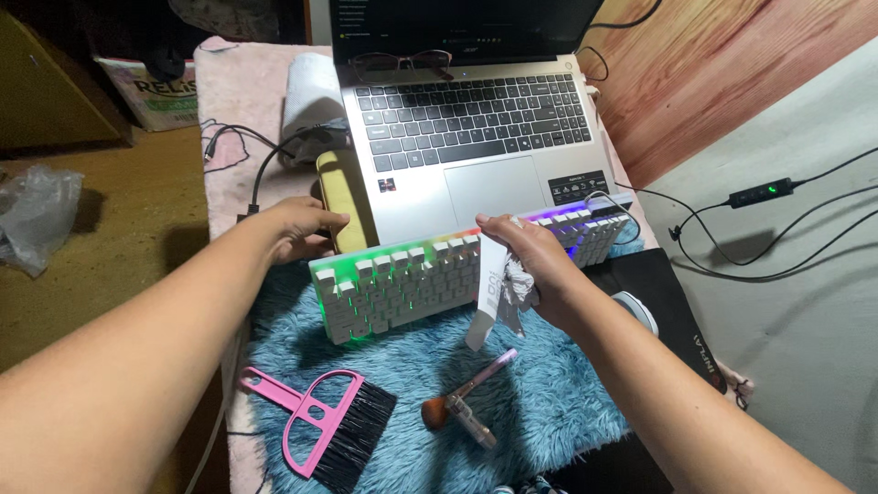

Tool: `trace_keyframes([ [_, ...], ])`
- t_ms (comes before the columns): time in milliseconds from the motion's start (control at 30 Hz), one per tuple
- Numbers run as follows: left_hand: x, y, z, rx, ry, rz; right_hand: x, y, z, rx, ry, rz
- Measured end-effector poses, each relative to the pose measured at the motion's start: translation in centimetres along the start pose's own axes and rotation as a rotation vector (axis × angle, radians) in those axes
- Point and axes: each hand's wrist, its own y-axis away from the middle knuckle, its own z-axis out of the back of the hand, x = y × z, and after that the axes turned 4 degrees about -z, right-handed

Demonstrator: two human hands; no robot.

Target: The person cleans a desk area by wiping a laptop, keyboard, and mouse with a cloth and a brush. They also handle a pair of glasses and a small pouch, wiping them before placing them back on the desk.

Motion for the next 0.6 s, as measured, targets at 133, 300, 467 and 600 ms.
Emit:
trace_keyframes([
  [133,1.1,-0.2,0.3,-0.045,0.048,0.012,-0.2,0.2,-0.3,-0.004,0.03,-0.01],
  [300,1.6,0.3,0.6,-0.12,-0.07,-0.001,-0.1,0.4,-0.4,-0.011,0.059,-0.012],
  [467,1.9,0.7,0.4,-0.245,-0.268,-0.136,0.0,0.6,-0.3,-0.015,0.067,-0.025],
  [600,1.1,2.7,0.5,-0.3,-0.26,-0.268,-0.4,0.3,-0.3,-0.024,0.066,-0.007],
])
